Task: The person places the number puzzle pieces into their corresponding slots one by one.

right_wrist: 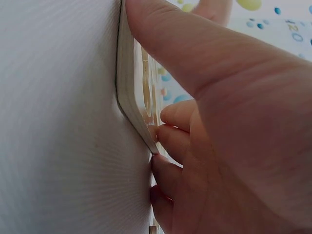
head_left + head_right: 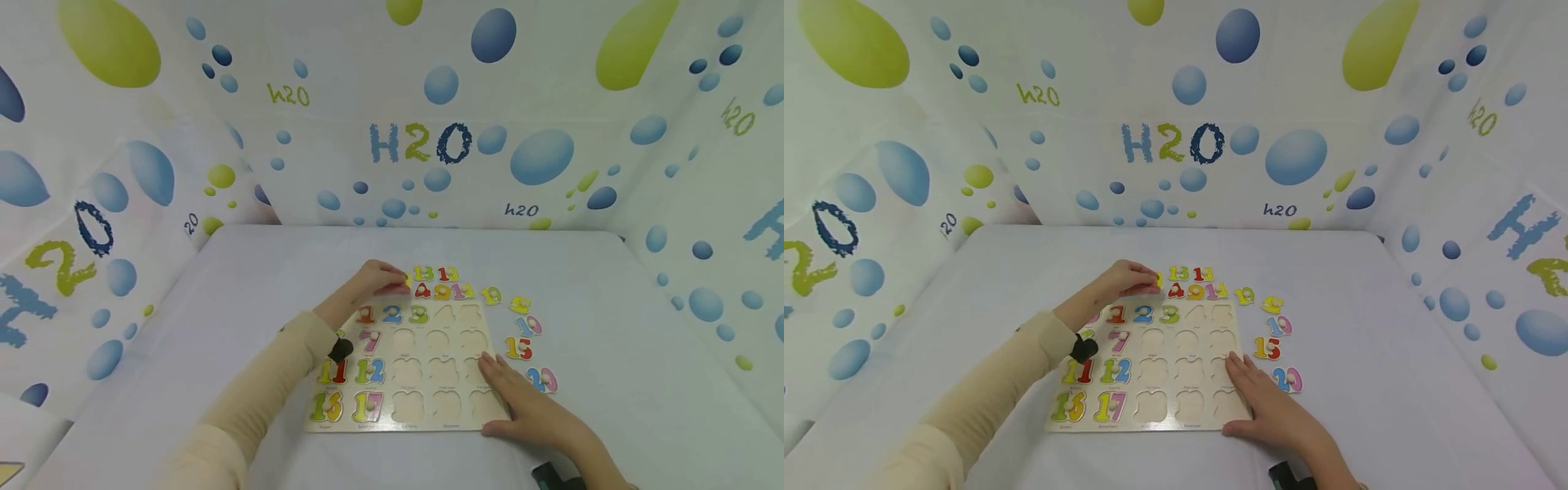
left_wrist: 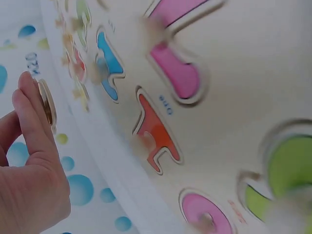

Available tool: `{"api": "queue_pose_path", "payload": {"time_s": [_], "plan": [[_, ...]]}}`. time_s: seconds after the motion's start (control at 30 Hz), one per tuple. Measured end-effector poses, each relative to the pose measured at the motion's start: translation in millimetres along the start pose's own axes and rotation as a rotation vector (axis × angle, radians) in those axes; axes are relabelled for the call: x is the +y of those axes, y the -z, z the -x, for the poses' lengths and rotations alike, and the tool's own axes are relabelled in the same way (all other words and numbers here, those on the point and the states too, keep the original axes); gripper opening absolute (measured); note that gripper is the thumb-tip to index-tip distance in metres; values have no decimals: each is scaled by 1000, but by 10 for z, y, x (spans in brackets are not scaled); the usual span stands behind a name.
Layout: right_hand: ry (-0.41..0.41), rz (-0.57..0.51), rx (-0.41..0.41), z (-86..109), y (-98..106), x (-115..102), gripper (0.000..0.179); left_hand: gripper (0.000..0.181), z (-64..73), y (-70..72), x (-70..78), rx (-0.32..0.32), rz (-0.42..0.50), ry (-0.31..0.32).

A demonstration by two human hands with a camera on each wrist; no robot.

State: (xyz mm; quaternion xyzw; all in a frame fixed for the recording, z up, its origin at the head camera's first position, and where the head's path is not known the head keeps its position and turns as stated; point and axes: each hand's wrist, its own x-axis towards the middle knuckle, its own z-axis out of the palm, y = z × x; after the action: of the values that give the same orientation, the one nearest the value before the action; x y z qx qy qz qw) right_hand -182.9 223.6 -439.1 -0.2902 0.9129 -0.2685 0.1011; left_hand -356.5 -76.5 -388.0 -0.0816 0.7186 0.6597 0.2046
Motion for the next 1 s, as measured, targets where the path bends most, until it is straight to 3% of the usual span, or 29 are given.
{"api": "queue_pose_path", "payload": {"time_s": [0.17, 0.37, 0.63, 1.0], "plan": [[5, -7, 0, -5, 5, -7, 99, 23, 338, 5, -105, -69, -76, 7], [-12, -13, -10, 2, -2, -14, 100, 17, 530, -113, -330, -118, -129, 22], [-28, -27, -24, -18, -4, -10, 101, 14, 568, -145, -500, -61, -516, -95], [-12, -23, -7, -19, -6, 10, 101, 14, 579, -168, -508, -87, -462, -87]]}}
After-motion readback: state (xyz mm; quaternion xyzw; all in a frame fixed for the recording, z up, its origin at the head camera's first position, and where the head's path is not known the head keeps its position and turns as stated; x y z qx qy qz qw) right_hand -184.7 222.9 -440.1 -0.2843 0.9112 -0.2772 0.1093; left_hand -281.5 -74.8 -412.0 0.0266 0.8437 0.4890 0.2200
